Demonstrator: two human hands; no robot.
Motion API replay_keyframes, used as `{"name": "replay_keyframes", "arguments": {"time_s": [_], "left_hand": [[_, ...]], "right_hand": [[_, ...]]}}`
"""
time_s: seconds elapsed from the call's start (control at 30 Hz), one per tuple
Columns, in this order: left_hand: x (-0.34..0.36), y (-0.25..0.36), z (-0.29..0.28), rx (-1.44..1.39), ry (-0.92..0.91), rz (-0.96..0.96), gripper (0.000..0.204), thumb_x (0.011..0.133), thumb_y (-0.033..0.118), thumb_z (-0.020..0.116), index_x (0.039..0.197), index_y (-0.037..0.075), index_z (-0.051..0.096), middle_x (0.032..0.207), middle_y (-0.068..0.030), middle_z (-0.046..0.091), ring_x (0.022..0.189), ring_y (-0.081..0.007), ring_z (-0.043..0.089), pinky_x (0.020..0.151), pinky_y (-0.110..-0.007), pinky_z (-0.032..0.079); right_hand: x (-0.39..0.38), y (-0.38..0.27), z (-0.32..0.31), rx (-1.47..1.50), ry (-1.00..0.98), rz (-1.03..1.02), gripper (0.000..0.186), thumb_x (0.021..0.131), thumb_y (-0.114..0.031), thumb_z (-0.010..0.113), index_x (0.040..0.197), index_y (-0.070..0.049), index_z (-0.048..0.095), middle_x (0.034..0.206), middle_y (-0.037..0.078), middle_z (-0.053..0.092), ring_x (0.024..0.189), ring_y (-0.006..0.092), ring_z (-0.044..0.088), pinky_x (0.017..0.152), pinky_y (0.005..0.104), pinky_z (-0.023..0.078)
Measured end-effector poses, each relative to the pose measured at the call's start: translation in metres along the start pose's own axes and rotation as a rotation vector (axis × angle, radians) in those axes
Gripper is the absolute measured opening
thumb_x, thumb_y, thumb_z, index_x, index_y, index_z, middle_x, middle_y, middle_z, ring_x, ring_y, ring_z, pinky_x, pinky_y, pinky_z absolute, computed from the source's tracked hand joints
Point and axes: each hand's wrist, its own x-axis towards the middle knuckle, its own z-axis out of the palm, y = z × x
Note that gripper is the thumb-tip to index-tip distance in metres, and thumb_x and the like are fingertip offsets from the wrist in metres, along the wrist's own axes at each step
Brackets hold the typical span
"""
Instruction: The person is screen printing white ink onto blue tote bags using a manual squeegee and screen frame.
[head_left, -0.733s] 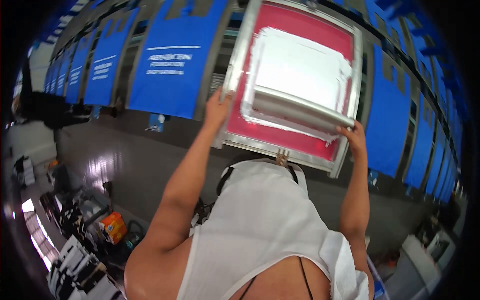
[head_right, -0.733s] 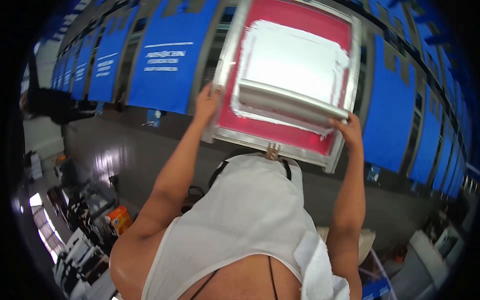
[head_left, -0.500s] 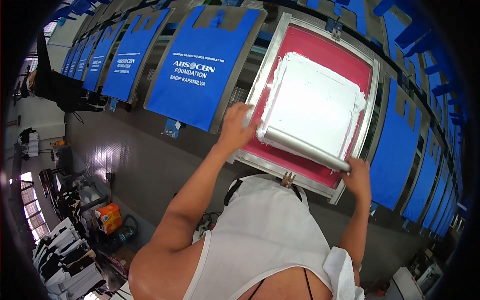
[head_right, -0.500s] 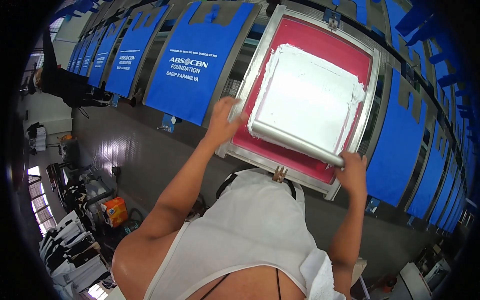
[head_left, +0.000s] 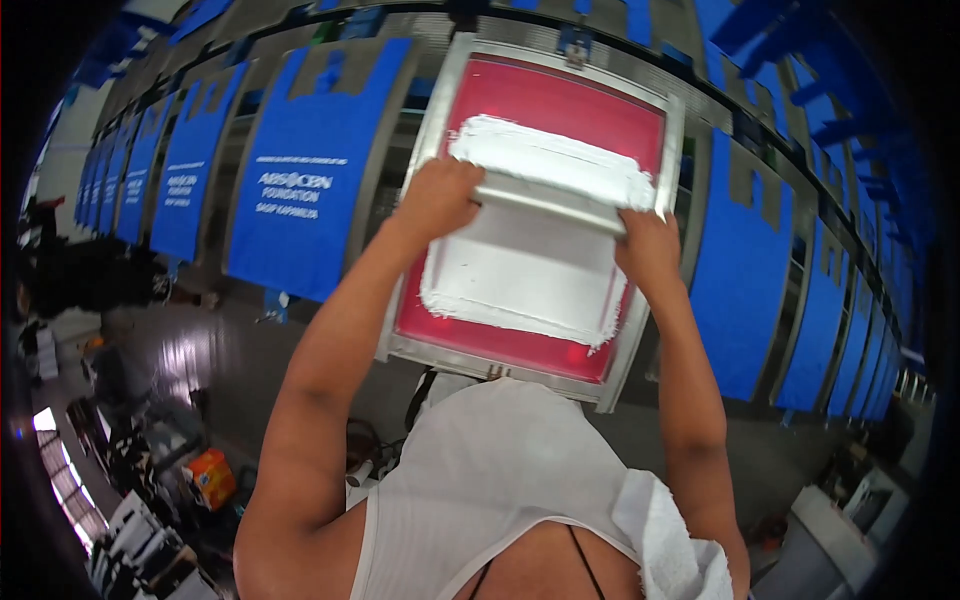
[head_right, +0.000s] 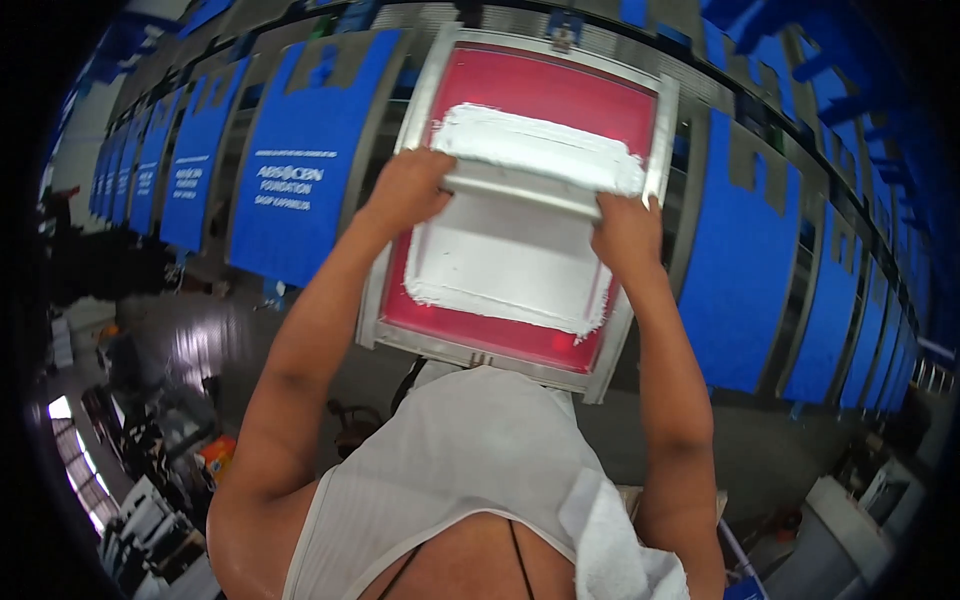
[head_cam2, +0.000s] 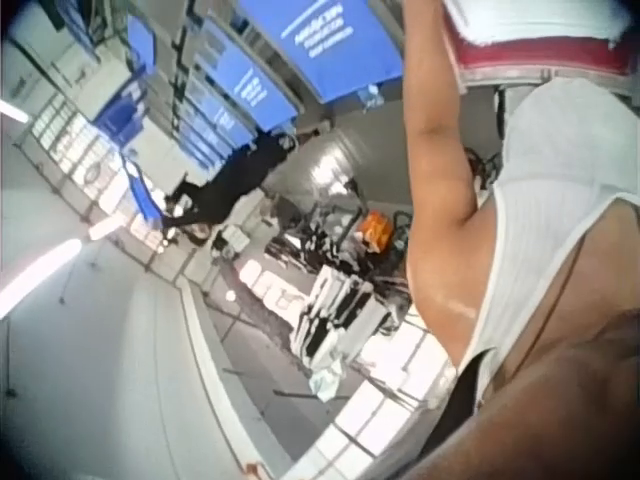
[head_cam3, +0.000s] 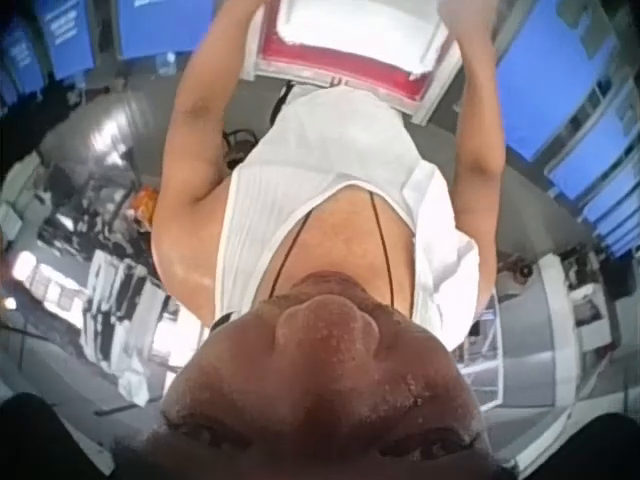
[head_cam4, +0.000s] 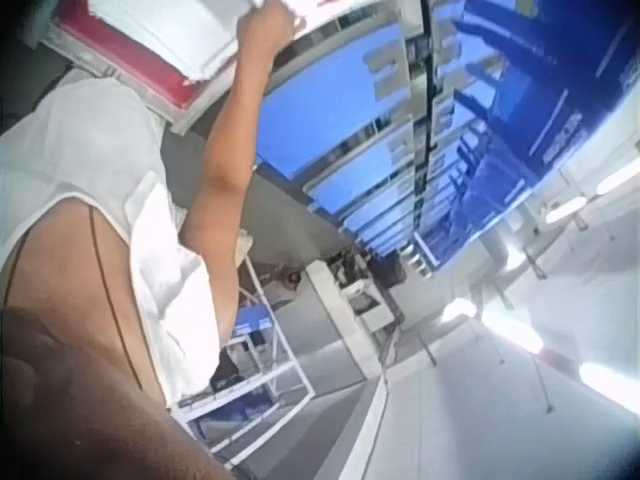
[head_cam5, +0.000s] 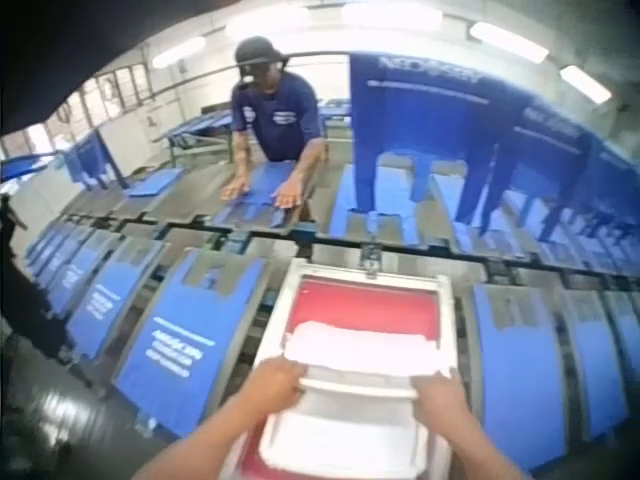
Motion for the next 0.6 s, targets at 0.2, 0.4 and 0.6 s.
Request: {"name": "replay_keyframes", "arguments": {"time_s": [0.2, 0.4, 0.6], "left_hand": [[-0.015, -0.004, 0.060, 0.154, 0.044, 0.005, 0.041, 0.068, 0.007, 0.063, 0.108, 0.007, 0.058, 0.104, -0.0115, 0.058, 0.101, -0.0283, 0.053, 0.089, -0.042, 0.038], [-0.120, 0.050, 0.013, -0.008, -0.143, -0.018, 0.037, 0.059, 0.008, 0.069, 0.095, 0.007, 0.059, 0.085, -0.0088, 0.055, 0.086, -0.0267, 0.053, 0.081, -0.039, 0.041], [-0.163, 0.078, 0.006, -0.112, -0.200, -0.053, 0.026, 0.056, 0.010, 0.071, 0.079, 0.006, 0.058, 0.078, -0.0089, 0.057, 0.079, -0.0272, 0.055, 0.075, -0.039, 0.043]], "right_hand": [[0.003, -0.017, 0.061, -0.126, 0.043, 0.003, 0.027, 0.069, -0.001, 0.058, 0.095, -0.008, 0.054, 0.095, 0.008, 0.059, 0.096, 0.0264, 0.057, 0.099, 0.0577, 0.030], [-0.115, -0.055, 0.012, 0.123, -0.100, -0.001, 0.035, 0.063, 0.001, 0.059, 0.098, -0.006, 0.057, 0.089, 0.010, 0.059, 0.092, 0.0288, 0.057, 0.099, 0.0514, 0.033], [-0.156, -0.083, -0.002, 0.217, -0.244, 0.014, 0.034, 0.058, -0.001, 0.062, 0.091, -0.005, 0.059, 0.083, 0.011, 0.061, 0.085, 0.0309, 0.058, 0.093, 0.0492, 0.038]]}}
